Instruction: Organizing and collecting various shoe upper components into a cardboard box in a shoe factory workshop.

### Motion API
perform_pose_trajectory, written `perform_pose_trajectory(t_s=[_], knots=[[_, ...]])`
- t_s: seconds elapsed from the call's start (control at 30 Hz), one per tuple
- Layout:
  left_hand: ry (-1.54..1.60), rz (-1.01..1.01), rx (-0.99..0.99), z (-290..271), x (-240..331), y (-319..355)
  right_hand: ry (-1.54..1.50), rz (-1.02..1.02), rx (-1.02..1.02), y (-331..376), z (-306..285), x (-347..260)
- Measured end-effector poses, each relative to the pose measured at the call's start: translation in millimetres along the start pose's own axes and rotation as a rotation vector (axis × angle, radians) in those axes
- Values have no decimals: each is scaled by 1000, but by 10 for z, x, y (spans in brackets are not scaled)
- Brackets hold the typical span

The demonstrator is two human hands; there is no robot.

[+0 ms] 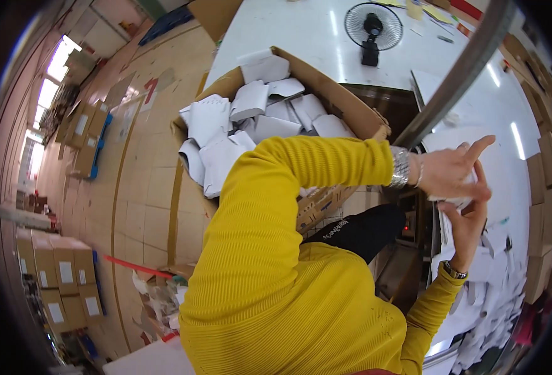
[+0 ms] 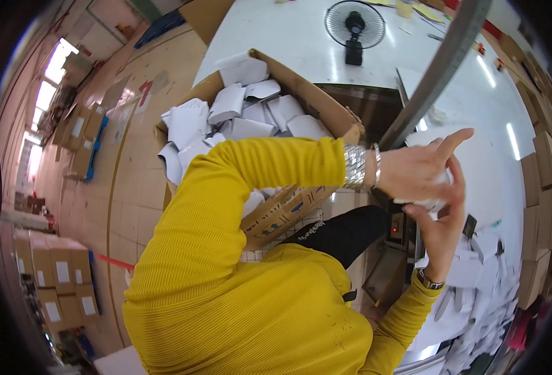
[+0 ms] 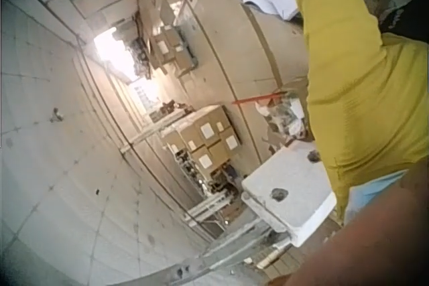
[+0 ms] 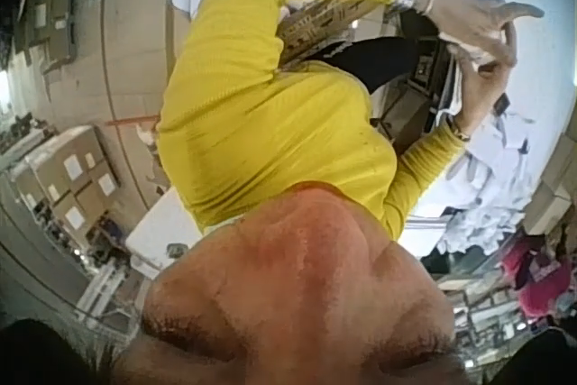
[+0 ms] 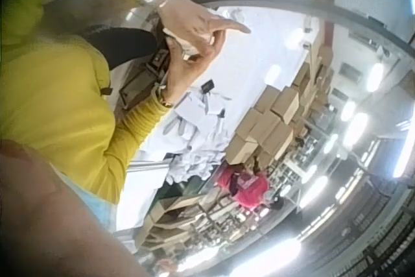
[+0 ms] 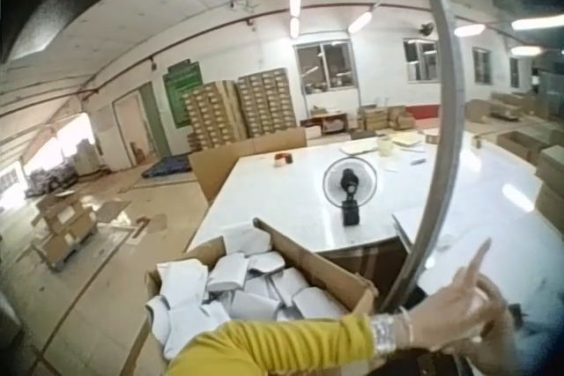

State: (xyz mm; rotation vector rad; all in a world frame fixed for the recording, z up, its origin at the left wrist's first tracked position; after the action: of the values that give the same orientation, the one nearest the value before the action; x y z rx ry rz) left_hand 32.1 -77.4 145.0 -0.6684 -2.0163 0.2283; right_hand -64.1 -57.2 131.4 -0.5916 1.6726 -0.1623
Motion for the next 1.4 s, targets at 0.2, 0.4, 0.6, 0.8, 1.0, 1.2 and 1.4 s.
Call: perform_pose_trajectory(t_s=[0.2,0.4,0.6,0.8,1.0,1.2,1.4], knots=[[193,-169,104,-795,-807,584,44,160,-162,-119,642,385],[-919,-1156,335,-3128,-2366,2403,-24,31,66,-166,474,472],[-688,-1470,321,-3266,-2876,3020,75,127,173,-181,419,516],[-606,-1636,282,-3129,-2944,3011,158,84,165,-154,365,543],[-658,-1113,474,-3218,-2385,2621,-13,234,258,-109,175,607],[-584,-279,495,-2546,-1244,1485,-385,300,240,-223,312,463],[-635,-10,310,-1669,-769,650,-684,274,53,-243,532,132]])
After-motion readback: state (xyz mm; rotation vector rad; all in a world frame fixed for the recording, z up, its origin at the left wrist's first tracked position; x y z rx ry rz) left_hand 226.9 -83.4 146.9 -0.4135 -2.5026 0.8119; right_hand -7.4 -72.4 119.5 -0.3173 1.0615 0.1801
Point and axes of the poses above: each hand's wrist, its own y-axis away from the middle knuckle, its own z-axis out of the palm, x = y × z, the point moved 7 cm from there along -y, towards the middle knuckle, and after that the axes turned 9 degrees about x, right-handed, at the moved point
